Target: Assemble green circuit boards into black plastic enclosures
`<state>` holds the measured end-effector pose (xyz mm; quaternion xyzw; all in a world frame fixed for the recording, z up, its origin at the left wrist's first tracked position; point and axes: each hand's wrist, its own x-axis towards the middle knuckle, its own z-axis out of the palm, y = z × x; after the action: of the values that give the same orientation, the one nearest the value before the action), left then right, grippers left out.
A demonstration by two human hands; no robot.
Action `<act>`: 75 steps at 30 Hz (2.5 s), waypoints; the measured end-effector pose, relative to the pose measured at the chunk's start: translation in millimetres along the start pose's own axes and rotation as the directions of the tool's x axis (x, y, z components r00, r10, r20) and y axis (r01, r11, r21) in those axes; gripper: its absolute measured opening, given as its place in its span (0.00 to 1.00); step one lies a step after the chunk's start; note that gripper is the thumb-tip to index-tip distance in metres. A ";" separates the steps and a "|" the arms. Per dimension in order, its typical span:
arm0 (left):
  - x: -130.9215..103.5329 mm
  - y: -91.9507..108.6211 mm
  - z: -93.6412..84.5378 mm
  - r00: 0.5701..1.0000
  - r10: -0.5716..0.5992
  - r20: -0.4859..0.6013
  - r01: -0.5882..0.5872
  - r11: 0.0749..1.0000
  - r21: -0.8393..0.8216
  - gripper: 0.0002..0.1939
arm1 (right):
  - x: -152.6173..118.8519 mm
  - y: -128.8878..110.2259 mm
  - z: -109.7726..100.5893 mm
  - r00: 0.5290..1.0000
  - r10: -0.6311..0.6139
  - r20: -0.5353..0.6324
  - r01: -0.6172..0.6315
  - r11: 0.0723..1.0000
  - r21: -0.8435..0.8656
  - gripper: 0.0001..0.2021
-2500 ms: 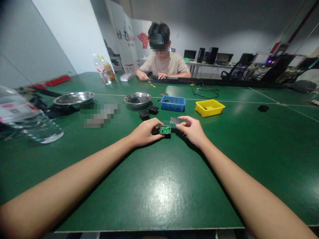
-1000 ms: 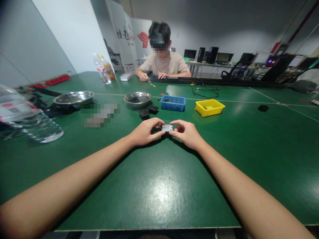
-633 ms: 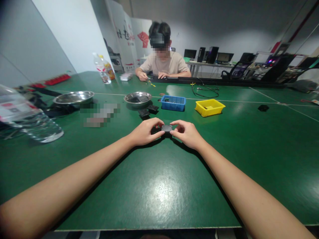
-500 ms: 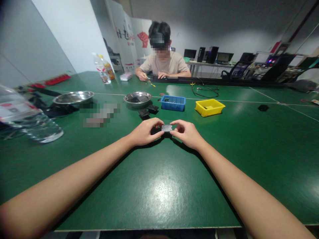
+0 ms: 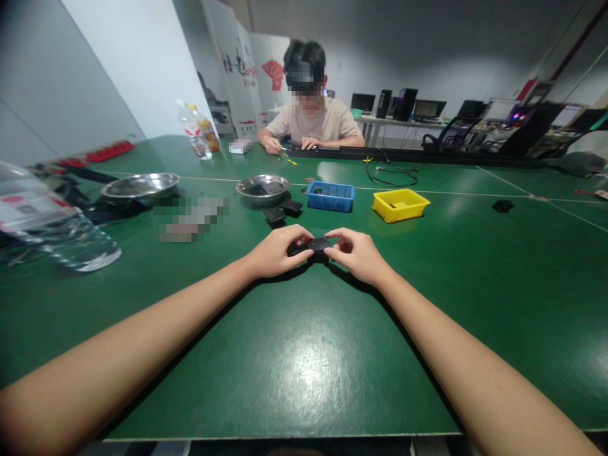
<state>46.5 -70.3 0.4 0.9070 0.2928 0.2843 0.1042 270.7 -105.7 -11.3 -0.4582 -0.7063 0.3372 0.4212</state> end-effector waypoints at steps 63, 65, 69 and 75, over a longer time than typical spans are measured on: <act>-0.1 -3.4 2.5 0.999 0.035 -0.022 -0.036 0.999 -0.040 0.09 | 1.3 0.9 -1.9 0.997 0.062 0.048 -0.063 0.998 0.017 0.17; -0.1 -3.4 2.6 0.999 0.038 -0.020 -0.038 0.999 -0.038 0.10 | 1.4 0.9 -1.9 0.997 0.061 0.046 -0.062 0.998 0.021 0.17; -0.5 -3.0 2.7 0.999 0.043 -0.012 -0.043 0.999 -0.032 0.11 | 1.8 1.2 -2.2 0.997 0.057 0.047 -0.058 0.998 0.018 0.16; 0.3 -3.2 2.9 0.999 0.045 -0.003 -0.045 0.999 -0.019 0.11 | 2.1 1.9 -2.6 0.997 0.054 0.049 -0.055 0.998 0.024 0.16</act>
<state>46.9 -67.6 -2.9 0.9119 0.2698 0.2904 0.1061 273.3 -102.9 -11.3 -0.4635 -0.6992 0.3686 0.4004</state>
